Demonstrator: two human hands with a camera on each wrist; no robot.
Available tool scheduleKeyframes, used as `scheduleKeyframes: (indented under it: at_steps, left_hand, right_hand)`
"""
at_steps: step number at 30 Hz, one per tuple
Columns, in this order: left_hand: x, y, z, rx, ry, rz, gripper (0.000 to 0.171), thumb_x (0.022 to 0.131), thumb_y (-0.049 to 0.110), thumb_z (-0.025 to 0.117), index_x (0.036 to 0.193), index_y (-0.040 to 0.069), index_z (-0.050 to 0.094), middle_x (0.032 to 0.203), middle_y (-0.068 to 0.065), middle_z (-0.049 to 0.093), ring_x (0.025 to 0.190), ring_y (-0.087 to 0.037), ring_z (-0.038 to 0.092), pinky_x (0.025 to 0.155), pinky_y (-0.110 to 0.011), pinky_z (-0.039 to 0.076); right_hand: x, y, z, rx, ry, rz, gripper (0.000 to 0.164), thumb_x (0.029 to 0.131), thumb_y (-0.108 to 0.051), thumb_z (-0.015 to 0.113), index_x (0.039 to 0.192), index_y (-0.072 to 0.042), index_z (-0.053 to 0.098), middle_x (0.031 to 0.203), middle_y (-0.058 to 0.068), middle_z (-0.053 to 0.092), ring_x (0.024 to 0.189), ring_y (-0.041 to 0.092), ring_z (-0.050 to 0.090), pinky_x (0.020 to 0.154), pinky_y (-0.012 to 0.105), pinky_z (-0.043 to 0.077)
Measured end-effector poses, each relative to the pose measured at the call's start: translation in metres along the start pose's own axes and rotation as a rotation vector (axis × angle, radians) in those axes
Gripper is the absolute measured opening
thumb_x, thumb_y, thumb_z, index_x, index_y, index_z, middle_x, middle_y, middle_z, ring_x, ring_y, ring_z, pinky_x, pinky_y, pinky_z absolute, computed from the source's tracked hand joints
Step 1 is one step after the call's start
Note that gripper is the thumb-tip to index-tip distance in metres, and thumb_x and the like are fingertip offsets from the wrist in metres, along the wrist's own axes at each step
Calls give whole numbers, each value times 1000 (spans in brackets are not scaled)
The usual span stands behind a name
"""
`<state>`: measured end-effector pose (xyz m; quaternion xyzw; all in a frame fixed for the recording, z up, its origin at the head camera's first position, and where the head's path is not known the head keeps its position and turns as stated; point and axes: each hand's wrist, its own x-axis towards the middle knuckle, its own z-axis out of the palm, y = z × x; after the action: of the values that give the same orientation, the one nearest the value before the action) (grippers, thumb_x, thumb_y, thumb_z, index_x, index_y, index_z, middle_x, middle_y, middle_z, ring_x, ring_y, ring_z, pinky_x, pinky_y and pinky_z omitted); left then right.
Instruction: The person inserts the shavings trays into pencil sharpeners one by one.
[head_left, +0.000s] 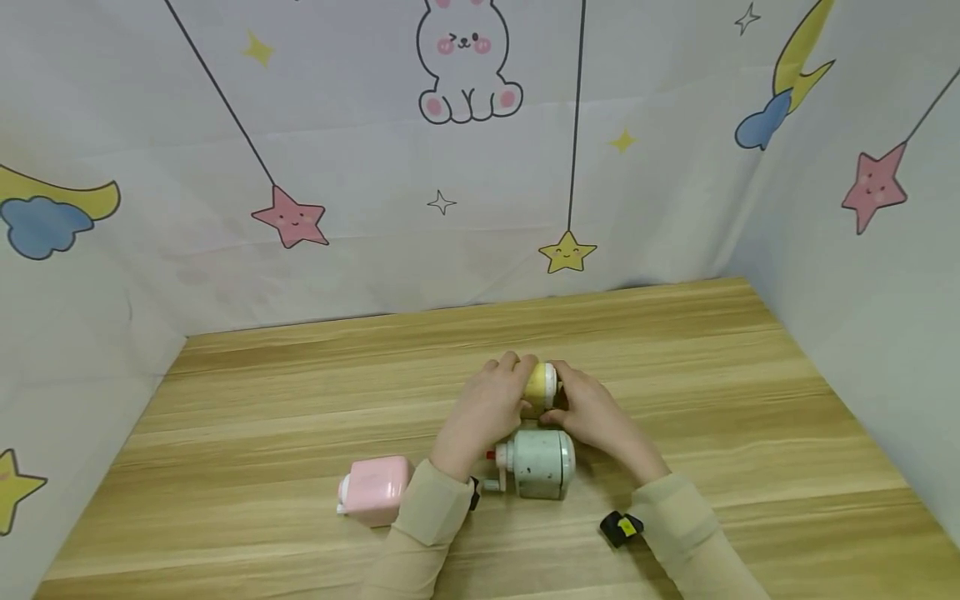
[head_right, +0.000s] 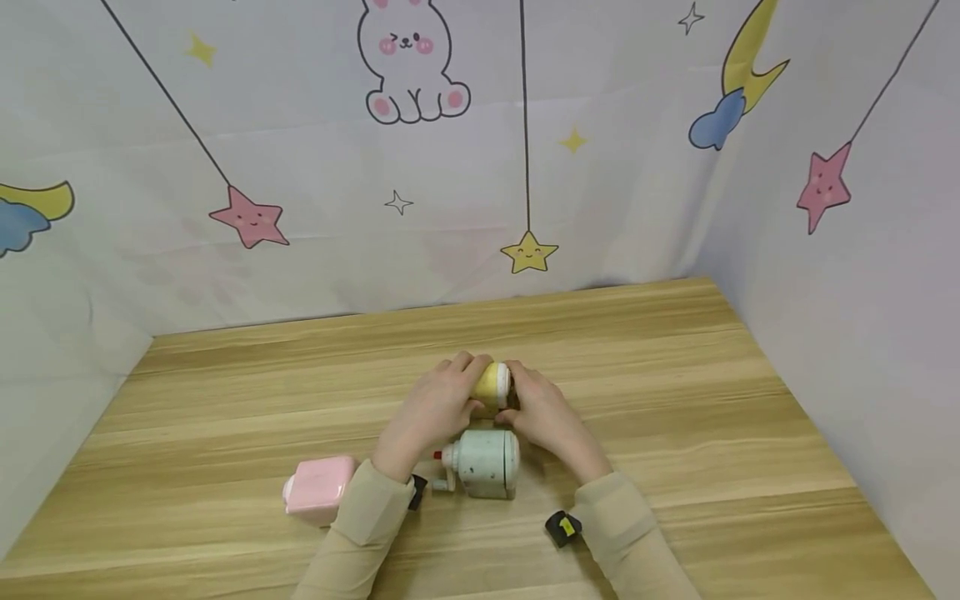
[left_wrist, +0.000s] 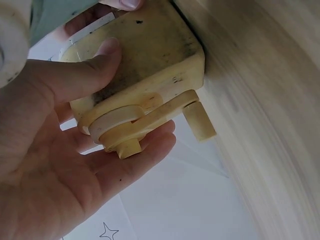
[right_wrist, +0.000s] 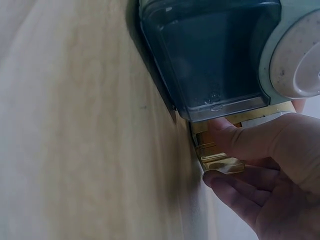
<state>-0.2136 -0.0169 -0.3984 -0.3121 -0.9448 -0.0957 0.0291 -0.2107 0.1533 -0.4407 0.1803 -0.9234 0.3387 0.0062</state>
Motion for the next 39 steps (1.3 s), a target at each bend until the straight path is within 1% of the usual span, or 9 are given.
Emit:
scheduleKeyframes:
  at_steps: [8, 17, 23, 30, 35, 39]
  left_hand:
    - [0, 0, 0, -4, 15, 8, 57, 78, 19, 69, 127, 10, 42, 105, -9, 56, 78, -20, 50, 65, -31, 52]
    - [0, 0, -3, -7, -1, -1, 59, 77, 18, 69, 128, 9, 41, 106, -9, 56, 79, -20, 50, 67, -31, 53]
    - [0, 0, -3, 2, -6, -2, 59, 78, 18, 69, 129, 9, 41, 108, -10, 56, 80, -21, 51, 68, -31, 53]
    - [-1, -1, -3, -1, 0, -5, 59, 77, 19, 69, 128, 9, 41, 105, -9, 56, 78, -20, 50, 66, -30, 52]
    - [-1, 0, -3, 9, 0, -7, 59, 77, 19, 69, 128, 9, 41, 105, -9, 55, 78, -20, 50, 65, -30, 52]
    - [0, 1, -1, 2, -4, -7, 60, 78, 19, 68, 130, 8, 39, 108, -10, 54, 83, -22, 51, 69, -32, 53]
  right_hand:
    - [1, -2, 2, 12, 12, -19, 60, 69, -12, 76, 119, -3, 45, 99, 13, 61, 88, 22, 55, 76, 44, 52]
    - [3, -3, 1, 30, -6, -5, 51, 69, -15, 76, 110, -5, 47, 89, 8, 60, 78, 18, 54, 66, 38, 51]
    - [5, -4, 0, 22, -13, -11, 53, 68, -16, 77, 110, -6, 47, 88, 8, 61, 76, 17, 54, 64, 37, 51]
    - [6, -6, 0, 53, -18, -6, 52, 67, -15, 77, 108, -5, 47, 89, 9, 61, 74, 15, 54, 62, 34, 52]
    - [6, -6, 2, 60, -17, 9, 52, 67, -15, 77, 108, -4, 47, 89, 9, 61, 74, 16, 55, 62, 35, 52]
    - [6, -6, 4, 58, -12, 32, 53, 67, -15, 78, 109, -4, 47, 89, 10, 61, 75, 16, 55, 63, 36, 52]
